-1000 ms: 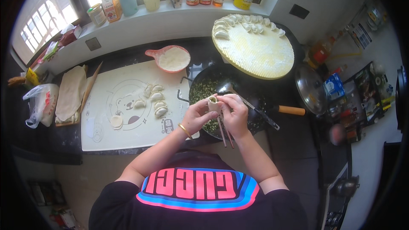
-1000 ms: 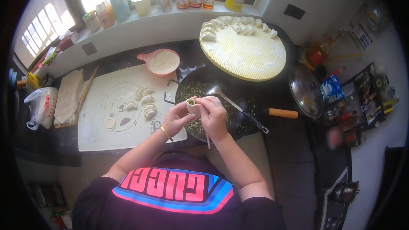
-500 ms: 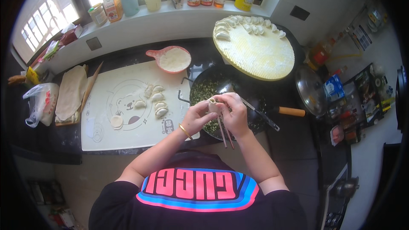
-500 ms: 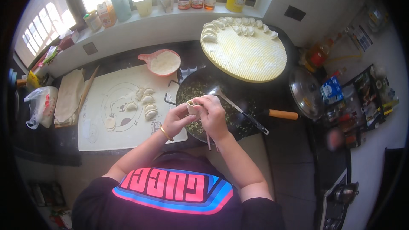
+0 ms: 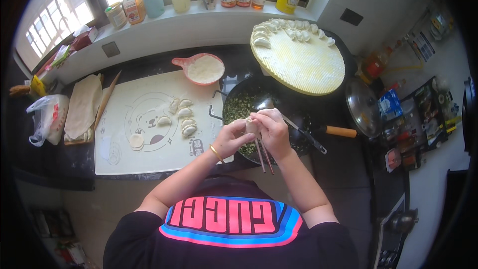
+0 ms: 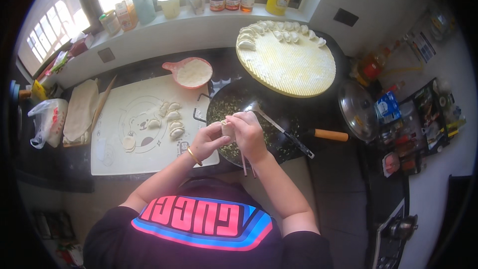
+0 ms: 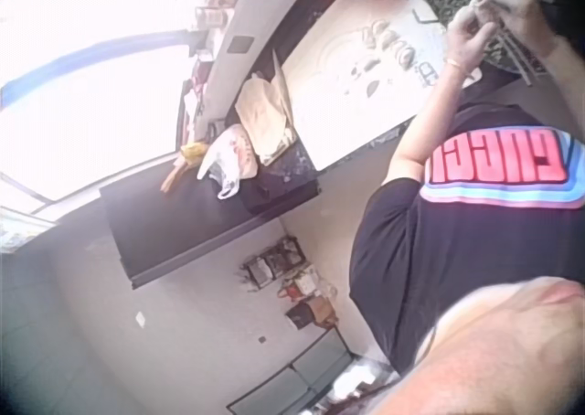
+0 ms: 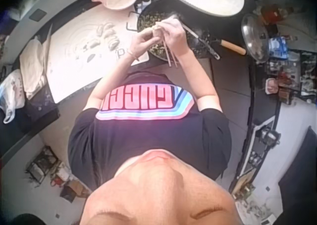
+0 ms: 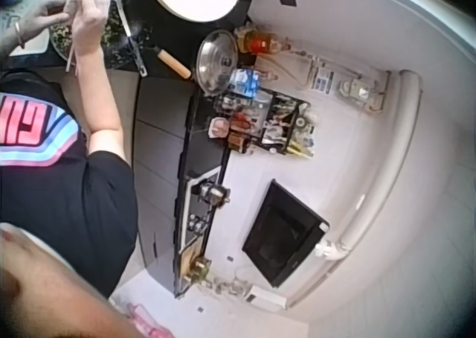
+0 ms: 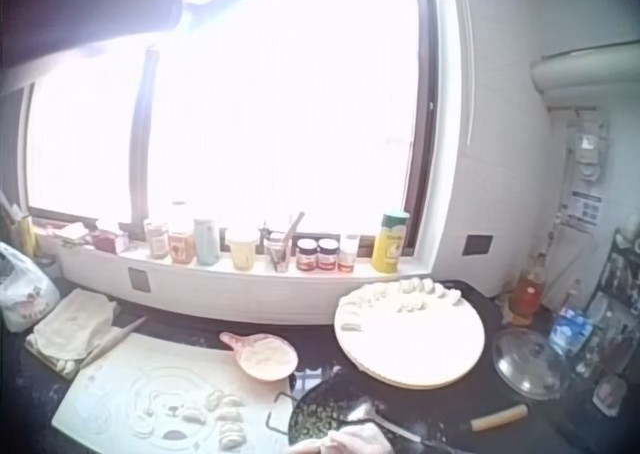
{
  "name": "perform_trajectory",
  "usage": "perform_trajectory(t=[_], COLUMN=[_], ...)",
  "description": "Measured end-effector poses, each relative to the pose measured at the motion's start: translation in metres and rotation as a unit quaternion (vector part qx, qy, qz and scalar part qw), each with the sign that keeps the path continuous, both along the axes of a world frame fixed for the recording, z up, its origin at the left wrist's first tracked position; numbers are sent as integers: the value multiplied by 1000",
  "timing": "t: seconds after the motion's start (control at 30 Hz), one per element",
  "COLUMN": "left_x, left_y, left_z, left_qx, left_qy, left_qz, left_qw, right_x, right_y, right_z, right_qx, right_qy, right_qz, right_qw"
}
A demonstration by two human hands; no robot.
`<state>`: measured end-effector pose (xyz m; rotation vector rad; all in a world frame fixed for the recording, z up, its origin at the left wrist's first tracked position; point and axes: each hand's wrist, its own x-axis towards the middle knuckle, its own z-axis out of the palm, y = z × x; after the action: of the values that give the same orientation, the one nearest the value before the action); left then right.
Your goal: The person assembles dumplings by placing a green vegetable filling onto circular dough wrappers using chopsticks. They fold and pleat the dough to seal the dumplings, then place the finished items onto a floured bamboo tray. The process is repeated continuously throughout the clip.
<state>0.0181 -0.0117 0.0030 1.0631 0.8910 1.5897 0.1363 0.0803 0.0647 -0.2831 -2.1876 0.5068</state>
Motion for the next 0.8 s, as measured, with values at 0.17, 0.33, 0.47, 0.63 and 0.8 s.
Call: perform_trajectory(t=[0.17, 0.33, 0.47, 0.63, 0.8], left_x=[-4, -4, -5, -5, -2], left_y=[0, -1, -2, -2, -3], left_z=[-1, 1, 6, 9, 14], left_qx=[6, -23, -46, -24, -28], left_qy=[25, 13, -1, -5, -9], left_qz=[-13, -29, -41, -24, -2], left_qw=[1000, 999, 998, 999, 1000], right_x=[-3, -1, -1, -6, -6], right_y=[4, 7, 7, 10, 11], right_z=[4, 0, 11, 11, 4], right_qx=[6, 24, -9, 7, 34], right_qy=[-21, -27, -33, -102, -63], right_qz=[24, 21, 44, 60, 39], right_qw=[999, 999, 998, 993, 997])
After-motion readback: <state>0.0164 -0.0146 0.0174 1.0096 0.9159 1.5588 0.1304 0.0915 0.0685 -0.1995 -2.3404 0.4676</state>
